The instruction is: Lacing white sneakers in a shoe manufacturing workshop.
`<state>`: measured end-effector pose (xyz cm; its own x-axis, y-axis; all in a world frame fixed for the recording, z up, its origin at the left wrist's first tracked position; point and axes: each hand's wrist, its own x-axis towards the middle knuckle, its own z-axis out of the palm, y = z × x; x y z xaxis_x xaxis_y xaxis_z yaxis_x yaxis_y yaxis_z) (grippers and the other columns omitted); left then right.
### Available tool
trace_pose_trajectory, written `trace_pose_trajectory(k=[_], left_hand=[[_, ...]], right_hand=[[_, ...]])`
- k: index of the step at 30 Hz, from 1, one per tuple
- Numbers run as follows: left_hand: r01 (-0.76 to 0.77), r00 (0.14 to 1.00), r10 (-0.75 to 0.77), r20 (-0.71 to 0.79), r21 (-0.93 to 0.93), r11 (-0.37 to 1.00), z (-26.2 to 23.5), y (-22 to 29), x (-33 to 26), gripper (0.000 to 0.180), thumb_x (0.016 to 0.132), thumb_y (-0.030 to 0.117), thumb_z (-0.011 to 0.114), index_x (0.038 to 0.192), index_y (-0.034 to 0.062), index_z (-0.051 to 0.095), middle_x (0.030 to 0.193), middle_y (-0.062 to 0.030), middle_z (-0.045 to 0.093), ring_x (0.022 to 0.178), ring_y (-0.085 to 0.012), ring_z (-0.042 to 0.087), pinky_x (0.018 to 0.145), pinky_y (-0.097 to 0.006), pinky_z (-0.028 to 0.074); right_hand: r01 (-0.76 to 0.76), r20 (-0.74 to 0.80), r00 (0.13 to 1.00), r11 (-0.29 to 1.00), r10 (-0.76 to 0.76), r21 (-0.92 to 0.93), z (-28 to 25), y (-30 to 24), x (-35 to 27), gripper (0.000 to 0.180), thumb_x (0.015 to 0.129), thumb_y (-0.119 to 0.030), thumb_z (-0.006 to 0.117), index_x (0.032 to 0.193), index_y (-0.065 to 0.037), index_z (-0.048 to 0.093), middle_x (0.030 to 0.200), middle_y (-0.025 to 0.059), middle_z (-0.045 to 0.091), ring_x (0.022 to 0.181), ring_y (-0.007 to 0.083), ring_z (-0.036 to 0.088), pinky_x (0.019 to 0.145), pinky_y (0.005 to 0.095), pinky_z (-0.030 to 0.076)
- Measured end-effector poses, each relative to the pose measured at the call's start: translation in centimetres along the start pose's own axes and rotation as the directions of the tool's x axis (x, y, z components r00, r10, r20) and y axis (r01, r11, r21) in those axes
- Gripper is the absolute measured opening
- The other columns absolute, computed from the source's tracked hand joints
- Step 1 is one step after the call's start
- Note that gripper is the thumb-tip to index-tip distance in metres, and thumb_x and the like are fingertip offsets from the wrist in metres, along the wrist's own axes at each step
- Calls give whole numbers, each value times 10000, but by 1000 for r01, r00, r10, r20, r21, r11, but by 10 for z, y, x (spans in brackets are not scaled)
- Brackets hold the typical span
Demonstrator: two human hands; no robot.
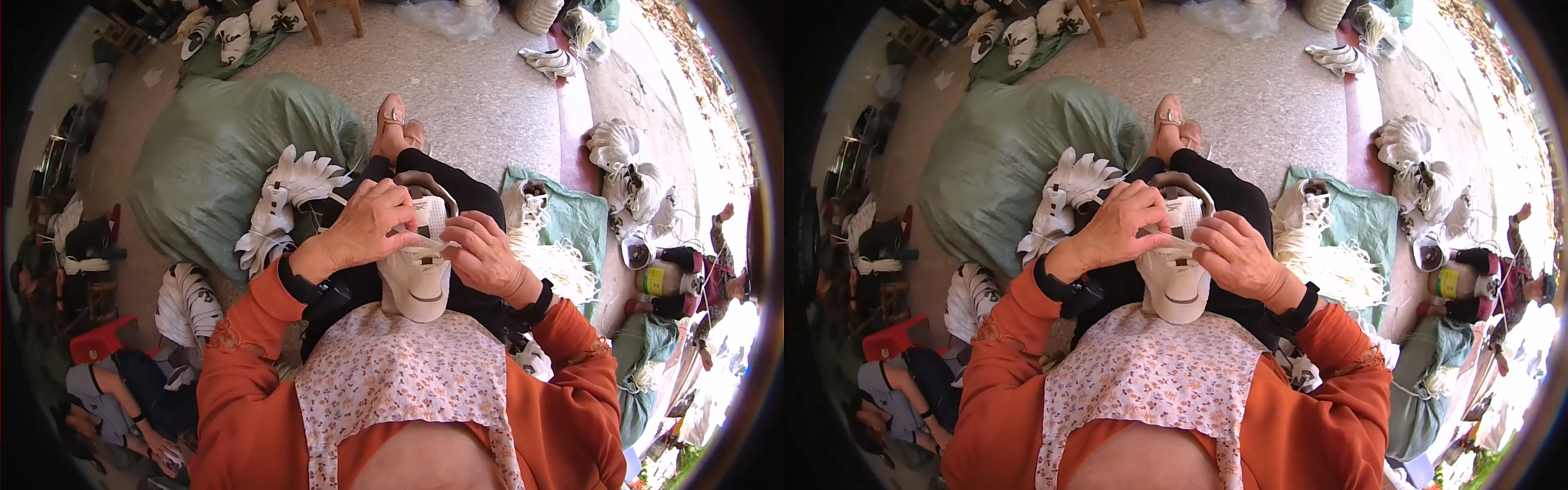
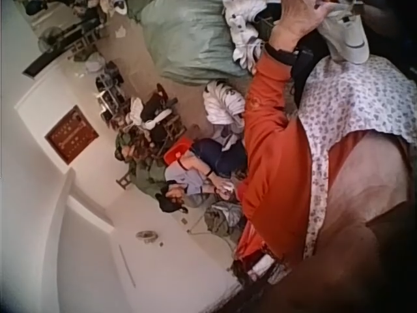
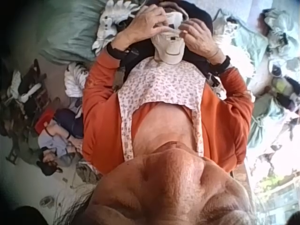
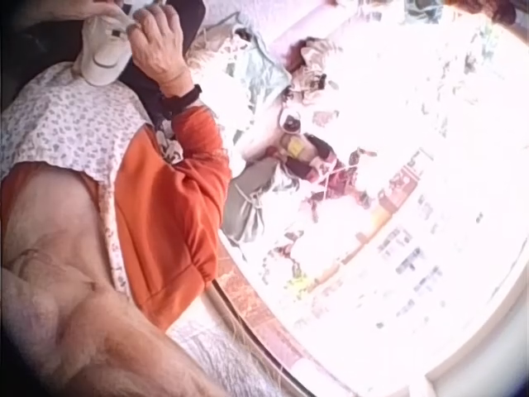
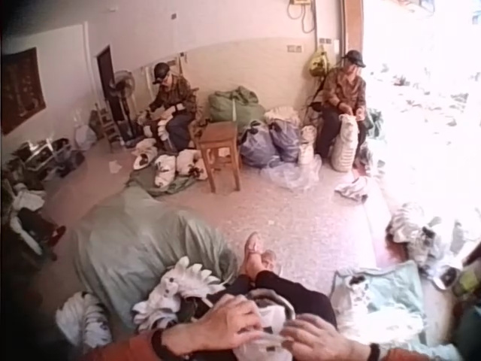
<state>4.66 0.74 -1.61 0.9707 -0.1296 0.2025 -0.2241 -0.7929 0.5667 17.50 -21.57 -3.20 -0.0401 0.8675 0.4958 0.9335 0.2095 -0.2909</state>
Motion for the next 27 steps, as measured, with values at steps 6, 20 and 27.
trace_pose_trajectory(k=[6, 20, 27], left_hand=[[8, 985, -1, -170, 41, 999, 4, -2, 2, 138, 837, 150, 729, 845, 81, 610, 829, -50, 584, 796, -250, 572, 743, -371, 448], [655, 623, -631, 462, -750, 97, -24, 13, -83, 538, 1027, 540, 431, 1036, 49, 651, 825, -65, 660, 637, -113, 613, 506, -237, 485], [21, 755, -494, 431, -769, -639, 12, 21, -90, 506, 1038, 461, 460, 1386, 94, 457, 800, -8, 472, 597, -93, 413, 480, -227, 375]], right_hand=[[-199, 166, 971, 964, 170, 176, -10, 4, 9, 616, 712, -224, 731, 1274, -63, 535, 1213, 121, 565, 1180, 313, 532, 1093, 484, 342], [-203, 120, 972, 979, 200, 10, 7, -2, 37, 215, 805, -88, 693, 1008, -75, 623, 921, 65, 597, 859, 266, 568, 817, 387, 400], [-517, 387, 740, 97, 550, 850, 3, -24, 28, 82, 927, -15, 571, 998, -49, 546, 877, 49, 681, 745, 151, 584, 754, 315, 471]])
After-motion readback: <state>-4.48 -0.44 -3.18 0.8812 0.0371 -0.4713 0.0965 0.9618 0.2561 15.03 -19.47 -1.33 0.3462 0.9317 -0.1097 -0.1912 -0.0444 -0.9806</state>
